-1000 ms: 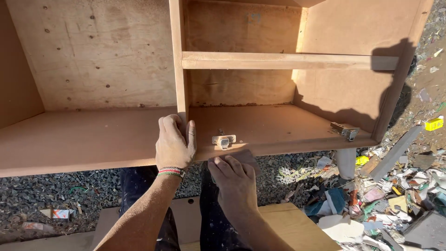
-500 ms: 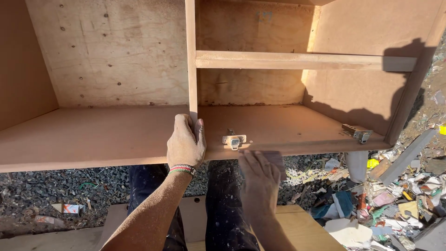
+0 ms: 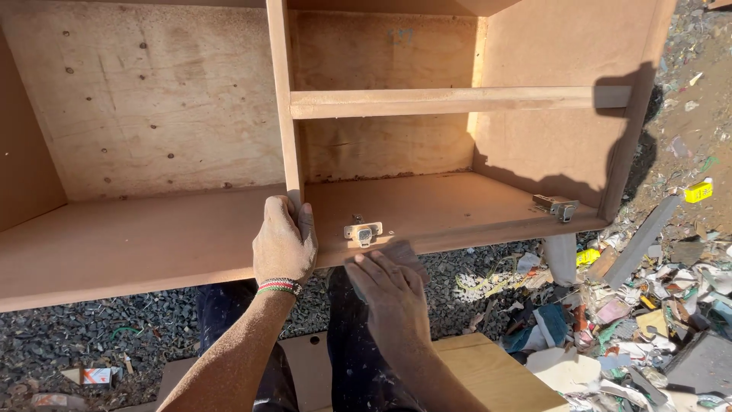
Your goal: The person sands the edges and interior surfaces of a wooden cabinet using a sanding block. They then switch to a power sander to smooth the bottom panel of the cabinet.
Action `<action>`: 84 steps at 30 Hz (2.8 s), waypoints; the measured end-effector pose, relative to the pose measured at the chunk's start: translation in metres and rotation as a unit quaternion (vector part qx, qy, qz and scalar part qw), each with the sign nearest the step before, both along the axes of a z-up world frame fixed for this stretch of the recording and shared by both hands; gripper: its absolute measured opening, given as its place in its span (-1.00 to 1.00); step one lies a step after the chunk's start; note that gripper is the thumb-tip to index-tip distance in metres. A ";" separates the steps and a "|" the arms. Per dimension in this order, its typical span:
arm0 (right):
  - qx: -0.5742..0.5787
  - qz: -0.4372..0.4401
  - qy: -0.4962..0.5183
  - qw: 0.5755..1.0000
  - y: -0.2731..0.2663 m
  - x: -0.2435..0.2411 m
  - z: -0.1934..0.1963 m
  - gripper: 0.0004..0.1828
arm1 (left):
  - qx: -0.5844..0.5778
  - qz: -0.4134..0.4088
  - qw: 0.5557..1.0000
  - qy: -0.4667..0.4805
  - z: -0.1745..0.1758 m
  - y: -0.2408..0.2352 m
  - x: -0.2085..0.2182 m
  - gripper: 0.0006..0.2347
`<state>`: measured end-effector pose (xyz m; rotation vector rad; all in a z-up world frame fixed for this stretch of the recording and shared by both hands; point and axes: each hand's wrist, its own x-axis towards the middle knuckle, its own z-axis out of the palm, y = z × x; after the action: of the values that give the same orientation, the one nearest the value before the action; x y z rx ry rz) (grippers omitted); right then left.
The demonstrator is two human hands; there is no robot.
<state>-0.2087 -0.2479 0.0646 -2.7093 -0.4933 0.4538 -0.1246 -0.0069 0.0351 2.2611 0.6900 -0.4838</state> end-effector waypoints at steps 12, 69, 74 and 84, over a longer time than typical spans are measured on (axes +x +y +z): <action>-0.045 -0.071 -0.008 0.996 -0.061 -0.008 -0.023 -0.18 | 0.149 -0.194 0.942 -0.229 -0.032 0.013 -0.037 -0.73; 0.065 -0.645 -0.132 0.750 -0.226 0.037 0.000 -0.61 | -0.025 -0.281 0.952 0.115 0.008 -0.062 0.031 -0.56; -0.069 -0.315 -0.106 0.940 -0.100 0.003 -0.058 -0.66 | -0.099 -0.269 0.957 0.038 0.009 -0.051 0.025 -0.54; -0.065 -0.247 -0.144 0.956 -0.134 -0.018 -0.100 0.00 | -0.130 -0.230 0.965 -0.012 -0.022 -0.033 0.000 -0.58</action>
<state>-0.2266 -0.3821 -0.0353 -2.8987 0.1622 -0.0478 -0.1243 -0.0399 0.0133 2.1631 0.0700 -0.7188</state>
